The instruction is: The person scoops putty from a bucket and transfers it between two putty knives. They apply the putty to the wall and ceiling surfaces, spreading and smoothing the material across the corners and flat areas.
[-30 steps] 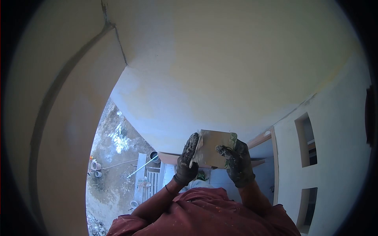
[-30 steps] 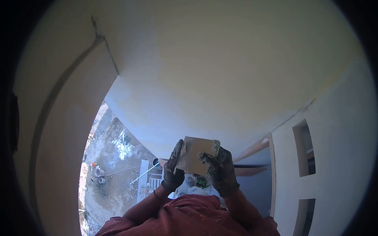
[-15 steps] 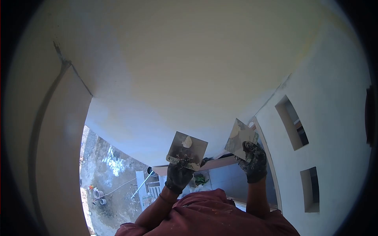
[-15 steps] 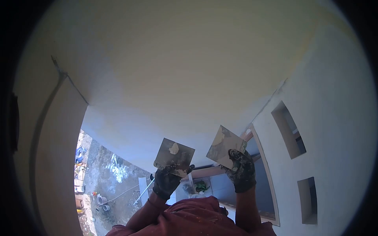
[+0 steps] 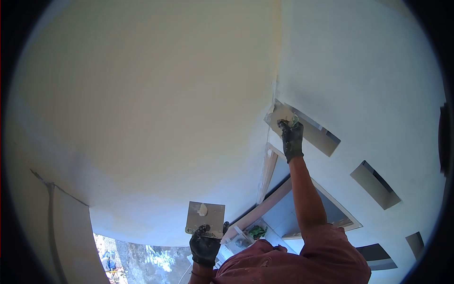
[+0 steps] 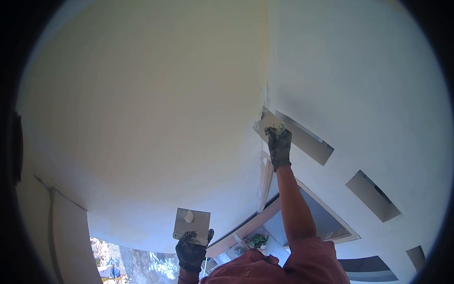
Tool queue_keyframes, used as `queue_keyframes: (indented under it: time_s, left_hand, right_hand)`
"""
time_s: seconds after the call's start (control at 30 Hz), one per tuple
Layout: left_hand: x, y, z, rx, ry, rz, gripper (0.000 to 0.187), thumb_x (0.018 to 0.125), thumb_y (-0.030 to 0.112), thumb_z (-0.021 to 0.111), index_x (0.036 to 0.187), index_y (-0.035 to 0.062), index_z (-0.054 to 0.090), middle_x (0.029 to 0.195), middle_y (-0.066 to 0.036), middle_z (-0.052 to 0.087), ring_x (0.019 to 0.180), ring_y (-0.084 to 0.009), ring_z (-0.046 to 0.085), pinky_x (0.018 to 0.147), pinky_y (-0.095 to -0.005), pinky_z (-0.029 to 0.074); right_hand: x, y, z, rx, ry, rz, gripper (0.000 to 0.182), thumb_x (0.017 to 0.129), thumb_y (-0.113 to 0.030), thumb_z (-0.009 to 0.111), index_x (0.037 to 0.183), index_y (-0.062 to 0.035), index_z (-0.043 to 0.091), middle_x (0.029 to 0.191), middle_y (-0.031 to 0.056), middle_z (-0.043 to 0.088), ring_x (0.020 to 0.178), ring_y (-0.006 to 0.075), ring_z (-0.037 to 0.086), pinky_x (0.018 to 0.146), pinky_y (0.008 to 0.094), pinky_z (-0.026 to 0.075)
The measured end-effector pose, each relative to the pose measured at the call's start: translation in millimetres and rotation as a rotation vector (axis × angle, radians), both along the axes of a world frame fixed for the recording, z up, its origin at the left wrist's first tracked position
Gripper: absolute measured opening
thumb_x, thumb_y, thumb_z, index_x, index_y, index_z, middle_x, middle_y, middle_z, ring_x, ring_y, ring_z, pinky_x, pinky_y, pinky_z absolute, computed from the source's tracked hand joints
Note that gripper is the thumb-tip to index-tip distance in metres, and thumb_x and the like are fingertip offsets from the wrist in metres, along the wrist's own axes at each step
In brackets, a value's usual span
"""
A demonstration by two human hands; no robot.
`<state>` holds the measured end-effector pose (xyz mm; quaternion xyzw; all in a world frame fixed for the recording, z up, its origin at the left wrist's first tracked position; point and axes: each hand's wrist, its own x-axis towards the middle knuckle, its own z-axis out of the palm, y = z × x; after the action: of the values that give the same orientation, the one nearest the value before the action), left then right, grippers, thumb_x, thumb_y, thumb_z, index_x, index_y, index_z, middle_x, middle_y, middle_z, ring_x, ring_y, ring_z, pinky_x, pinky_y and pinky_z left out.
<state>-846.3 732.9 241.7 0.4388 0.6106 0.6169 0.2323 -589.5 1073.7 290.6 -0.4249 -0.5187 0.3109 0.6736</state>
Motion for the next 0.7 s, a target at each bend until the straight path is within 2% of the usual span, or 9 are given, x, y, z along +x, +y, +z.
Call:
queue_keyframes:
  time_s: [0.1, 0.17, 0.2, 0.33, 0.43, 0.5, 0.6, 0.63, 0.7]
  left_hand:
    - [-1.2, 4.2, 15.7, -0.003, 0.139, -0.002, 0.033, 0.076, 0.018, 0.089, 0.090, -0.0031, 0.069, 0.086, -0.011, 0.076, 0.076, -0.0157, 0.072, 0.070, -0.0305, 0.058]
    - [-11.1, -4.3, 3.7, -0.160, 0.142, -0.131, 0.032, 0.092, 0.008, 0.071, 0.117, -0.0095, 0.059, 0.110, -0.016, 0.072, 0.097, -0.0232, 0.070, 0.094, -0.0341, 0.056]
    - [-11.6, -5.6, 3.6, -0.167, 0.152, -0.133, 0.032, 0.092, 0.008, 0.071, 0.117, -0.0095, 0.059, 0.110, -0.016, 0.072, 0.097, -0.0232, 0.070, 0.094, -0.0341, 0.056]
    - [-19.8, 2.8, -15.3, -0.227, 0.335, -0.059, 0.036, 0.088, 0.010, 0.076, 0.116, -0.0073, 0.061, 0.108, -0.017, 0.072, 0.094, -0.0254, 0.071, 0.093, -0.0343, 0.056]
    - [-12.1, 6.4, -10.3, -0.112, -0.254, 0.000, 0.033, 0.081, 0.013, 0.084, 0.105, -0.0028, 0.068, 0.101, -0.013, 0.075, 0.091, -0.0226, 0.072, 0.088, -0.0324, 0.056]
    - [-10.6, 6.0, 4.5, -0.260, 0.384, 0.066, 0.028, 0.079, 0.013, 0.086, 0.098, -0.0004, 0.072, 0.097, -0.010, 0.076, 0.088, -0.0189, 0.072, 0.084, -0.0315, 0.056]
    - [-7.2, 12.4, -1.9, -0.169, 0.099, 0.066, 0.027, 0.077, 0.011, 0.088, 0.094, -0.0003, 0.071, 0.096, -0.010, 0.076, 0.085, -0.0162, 0.071, 0.081, -0.0310, 0.057]
    - [-8.5, 14.9, -5.2, -0.164, 0.091, 0.063, 0.027, 0.077, 0.011, 0.088, 0.094, -0.0003, 0.071, 0.096, -0.010, 0.076, 0.085, -0.0162, 0.071, 0.081, -0.0310, 0.057]
    - [-14.6, 10.9, -13.0, -0.195, 0.083, 0.013, 0.026, 0.076, 0.009, 0.088, 0.092, -0.0006, 0.070, 0.094, -0.009, 0.076, 0.084, -0.0142, 0.070, 0.081, -0.0295, 0.056]
  right_hand:
    - [-2.6, 62.4, -4.5, 0.157, -0.152, -0.228, 0.022, 0.087, -0.012, 0.067, 0.103, 0.0015, 0.071, 0.085, 0.0121, 0.074, 0.073, 0.0240, 0.072, 0.067, 0.0382, 0.056]
    - [-7.9, 65.4, 5.1, 0.136, -0.302, -0.356, 0.024, 0.086, -0.014, 0.066, 0.104, 0.0020, 0.071, 0.087, 0.0153, 0.074, 0.074, 0.0295, 0.071, 0.069, 0.0403, 0.056]
    - [-10.7, 67.6, 5.4, 0.122, -0.465, -0.478, 0.027, 0.085, -0.016, 0.065, 0.105, 0.0025, 0.070, 0.089, 0.0185, 0.073, 0.074, 0.0349, 0.071, 0.071, 0.0424, 0.056]
    - [-21.9, 86.7, 7.1, 0.133, -0.399, -0.531, 0.031, 0.086, -0.016, 0.063, 0.113, -0.0009, 0.068, 0.097, 0.0180, 0.072, 0.085, 0.0402, 0.069, 0.077, 0.0436, 0.056]
    - [-49.2, 94.2, 24.6, 0.264, -0.384, -0.702, 0.030, 0.088, -0.011, 0.060, 0.115, -0.0008, 0.067, 0.103, 0.0219, 0.070, 0.092, 0.0397, 0.069, 0.081, 0.0425, 0.055]
    - [-75.4, 98.3, 22.7, 0.292, -0.588, -0.865, 0.031, 0.088, -0.013, 0.061, 0.116, -0.0028, 0.067, 0.103, 0.0205, 0.070, 0.092, 0.0398, 0.068, 0.082, 0.0435, 0.055]
    - [-76.8, 46.9, 20.8, 0.351, -0.437, -0.526, 0.029, 0.087, -0.010, 0.060, 0.114, -0.0009, 0.067, 0.100, 0.0202, 0.071, 0.089, 0.0381, 0.070, 0.081, 0.0409, 0.056]
    - [-68.1, 50.7, 19.2, 0.358, -0.444, -0.528, 0.029, 0.087, -0.010, 0.060, 0.114, -0.0009, 0.067, 0.100, 0.0202, 0.071, 0.089, 0.0381, 0.070, 0.081, 0.0409, 0.056]
    - [-38.9, 55.5, 11.8, 0.120, -0.388, -0.341, 0.033, 0.085, -0.010, 0.061, 0.116, -0.0002, 0.066, 0.098, 0.0207, 0.071, 0.090, 0.0387, 0.070, 0.080, 0.0440, 0.056]
